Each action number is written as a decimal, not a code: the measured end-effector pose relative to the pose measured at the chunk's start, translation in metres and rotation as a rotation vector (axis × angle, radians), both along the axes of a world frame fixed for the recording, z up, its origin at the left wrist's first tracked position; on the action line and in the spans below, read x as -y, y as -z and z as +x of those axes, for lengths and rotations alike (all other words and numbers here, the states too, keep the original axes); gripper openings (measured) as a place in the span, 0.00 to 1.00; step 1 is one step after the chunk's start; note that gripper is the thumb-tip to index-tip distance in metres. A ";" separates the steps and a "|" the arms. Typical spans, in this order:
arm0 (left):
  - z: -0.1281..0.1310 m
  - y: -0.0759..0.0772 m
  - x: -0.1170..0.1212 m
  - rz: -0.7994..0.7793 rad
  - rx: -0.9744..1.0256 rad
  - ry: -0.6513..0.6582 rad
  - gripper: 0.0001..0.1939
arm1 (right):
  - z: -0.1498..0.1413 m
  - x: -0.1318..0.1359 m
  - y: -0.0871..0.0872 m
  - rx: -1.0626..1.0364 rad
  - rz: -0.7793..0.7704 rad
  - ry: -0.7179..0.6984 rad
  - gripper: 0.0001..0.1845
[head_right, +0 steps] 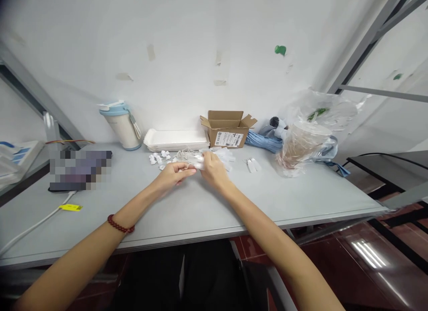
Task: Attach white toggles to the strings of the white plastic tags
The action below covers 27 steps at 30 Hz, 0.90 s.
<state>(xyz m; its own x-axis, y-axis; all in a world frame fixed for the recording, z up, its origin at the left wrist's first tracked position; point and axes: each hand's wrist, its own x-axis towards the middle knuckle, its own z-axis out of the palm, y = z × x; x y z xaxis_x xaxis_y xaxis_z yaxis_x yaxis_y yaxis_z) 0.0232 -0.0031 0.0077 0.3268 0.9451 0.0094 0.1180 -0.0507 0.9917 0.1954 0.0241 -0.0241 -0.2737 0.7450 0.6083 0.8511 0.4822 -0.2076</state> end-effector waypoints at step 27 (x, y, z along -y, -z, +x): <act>0.005 0.011 0.007 0.570 -0.372 -0.080 0.06 | -0.005 0.009 -0.007 0.244 -0.213 0.011 0.20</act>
<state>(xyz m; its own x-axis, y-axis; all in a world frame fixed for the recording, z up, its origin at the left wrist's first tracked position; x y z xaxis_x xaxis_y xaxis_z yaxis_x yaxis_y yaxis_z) 0.0278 -0.0097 -0.0029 0.3342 0.8469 0.4136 0.4707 -0.5302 0.7052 0.1901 0.0155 -0.0170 -0.3836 0.8524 0.3553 0.8932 0.4402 -0.0917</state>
